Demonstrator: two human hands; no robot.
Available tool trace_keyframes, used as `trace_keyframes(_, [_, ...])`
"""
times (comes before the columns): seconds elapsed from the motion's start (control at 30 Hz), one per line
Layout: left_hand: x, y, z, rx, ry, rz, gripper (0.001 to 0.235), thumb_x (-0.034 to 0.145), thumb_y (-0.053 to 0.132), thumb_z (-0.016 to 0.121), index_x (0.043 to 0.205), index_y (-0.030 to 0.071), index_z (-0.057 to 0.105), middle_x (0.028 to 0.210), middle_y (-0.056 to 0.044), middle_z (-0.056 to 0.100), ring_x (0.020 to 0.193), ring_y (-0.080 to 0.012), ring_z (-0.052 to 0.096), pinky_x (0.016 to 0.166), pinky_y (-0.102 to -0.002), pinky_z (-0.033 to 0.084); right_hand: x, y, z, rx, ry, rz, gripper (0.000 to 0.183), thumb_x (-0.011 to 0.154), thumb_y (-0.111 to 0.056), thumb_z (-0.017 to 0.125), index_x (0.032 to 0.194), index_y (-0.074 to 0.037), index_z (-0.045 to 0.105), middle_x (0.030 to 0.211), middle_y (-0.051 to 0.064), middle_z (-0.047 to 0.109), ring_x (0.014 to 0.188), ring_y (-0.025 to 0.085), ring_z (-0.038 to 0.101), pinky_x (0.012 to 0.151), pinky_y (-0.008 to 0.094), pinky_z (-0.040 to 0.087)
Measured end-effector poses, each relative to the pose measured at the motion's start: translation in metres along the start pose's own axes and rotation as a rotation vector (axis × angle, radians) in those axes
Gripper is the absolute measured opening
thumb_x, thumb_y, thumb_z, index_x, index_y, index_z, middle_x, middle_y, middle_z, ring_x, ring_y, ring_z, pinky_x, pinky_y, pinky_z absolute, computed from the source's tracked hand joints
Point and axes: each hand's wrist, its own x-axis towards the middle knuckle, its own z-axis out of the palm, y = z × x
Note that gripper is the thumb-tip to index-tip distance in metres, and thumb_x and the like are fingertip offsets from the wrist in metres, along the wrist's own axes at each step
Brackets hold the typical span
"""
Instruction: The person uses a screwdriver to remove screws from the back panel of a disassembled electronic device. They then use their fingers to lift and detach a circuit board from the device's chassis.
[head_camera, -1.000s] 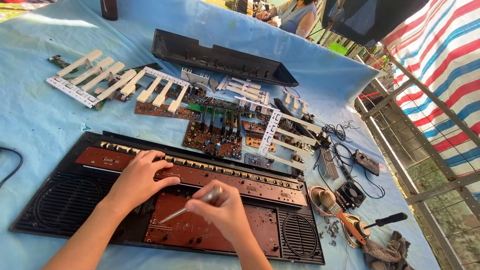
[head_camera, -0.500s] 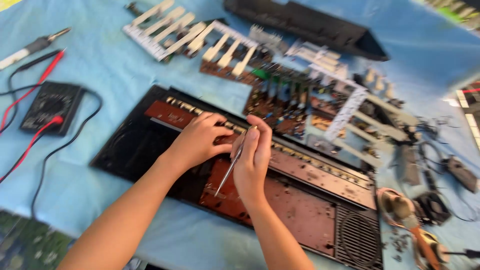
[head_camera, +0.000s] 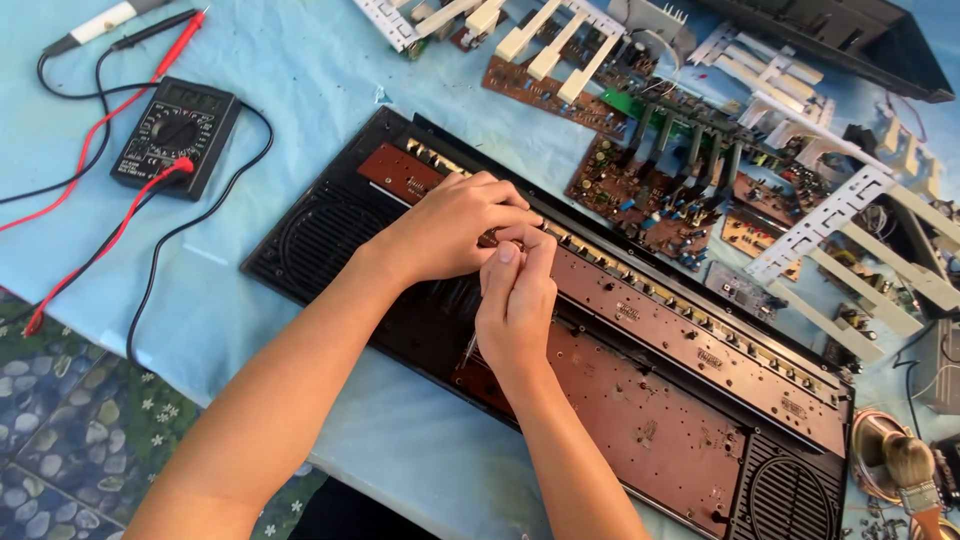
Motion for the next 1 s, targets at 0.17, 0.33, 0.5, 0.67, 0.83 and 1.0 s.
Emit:
trace_keyframes(0.17, [-0.001, -0.001, 0.002, -0.003, 0.027, 0.008, 0.034, 0.086, 0.023, 0.076, 0.119, 0.023, 0.072, 0.111, 0.0, 0.069, 0.118, -0.0284, 0.06, 0.097, -0.046, 0.047, 0.001, -0.009, -0.002, -0.117, -0.063, 0.007, 0.017, 0.112, -0.018, 0.036, 0.115, -0.007, 0.048, 0.062, 0.003, 0.06, 0.053, 0.017, 0.054, 0.057, 0.028, 0.048])
trace_keyframes(0.33, [0.002, -0.011, 0.007, -0.008, -0.005, 0.031, 0.041, 0.084, 0.012, 0.068, 0.123, 0.024, 0.07, 0.108, 0.001, 0.067, 0.116, -0.026, 0.059, 0.096, -0.046, 0.047, 0.003, -0.041, -0.003, -0.187, -0.114, 0.053, 0.018, 0.108, -0.014, 0.052, 0.12, -0.004, 0.043, 0.093, 0.013, 0.071, 0.064, 0.028, 0.063, 0.06, 0.036, 0.05])
trace_keyframes(0.5, [0.001, -0.007, 0.001, -0.009, 0.014, 0.044, 0.033, 0.089, 0.013, 0.067, 0.121, 0.022, 0.071, 0.105, 0.0, 0.069, 0.115, -0.0261, 0.061, 0.095, -0.046, 0.048, -0.01, -0.024, 0.001, -0.181, -0.106, 0.094, 0.016, 0.111, -0.013, 0.04, 0.124, -0.003, 0.04, 0.096, 0.015, 0.069, 0.062, 0.025, 0.059, 0.061, 0.034, 0.049])
trace_keyframes(0.67, [0.003, -0.003, 0.001, -0.034, 0.068, 0.058, 0.021, 0.103, 0.035, 0.061, 0.108, 0.021, 0.076, 0.102, 0.002, 0.071, 0.111, -0.0232, 0.063, 0.093, -0.043, 0.047, -0.002, -0.02, 0.004, 0.153, 0.18, 0.143, 0.019, 0.114, -0.018, 0.032, 0.127, -0.005, 0.035, 0.068, -0.002, 0.05, 0.053, 0.006, 0.039, 0.055, 0.02, 0.033])
trace_keyframes(0.83, [0.003, -0.005, 0.009, -0.003, 0.115, 0.065, 0.022, 0.104, 0.038, 0.061, 0.102, 0.022, 0.076, 0.096, 0.005, 0.07, 0.107, -0.0203, 0.064, 0.089, -0.04, 0.047, -0.012, -0.012, 0.008, 0.093, 0.234, 0.137, 0.013, 0.112, -0.014, 0.038, 0.121, -0.005, 0.036, 0.067, -0.006, 0.048, 0.052, 0.003, 0.038, 0.056, 0.018, 0.032])
trace_keyframes(1.0, [0.002, -0.002, 0.007, 0.009, 0.14, 0.072, 0.021, 0.103, 0.037, 0.062, 0.098, 0.022, 0.076, 0.093, 0.004, 0.07, 0.105, -0.0201, 0.064, 0.086, -0.04, 0.048, -0.009, -0.011, 0.008, 0.043, 0.218, 0.123, 0.012, 0.113, -0.014, 0.036, 0.119, -0.004, 0.036, 0.066, -0.007, 0.047, 0.054, 0.002, 0.038, 0.057, 0.018, 0.033])
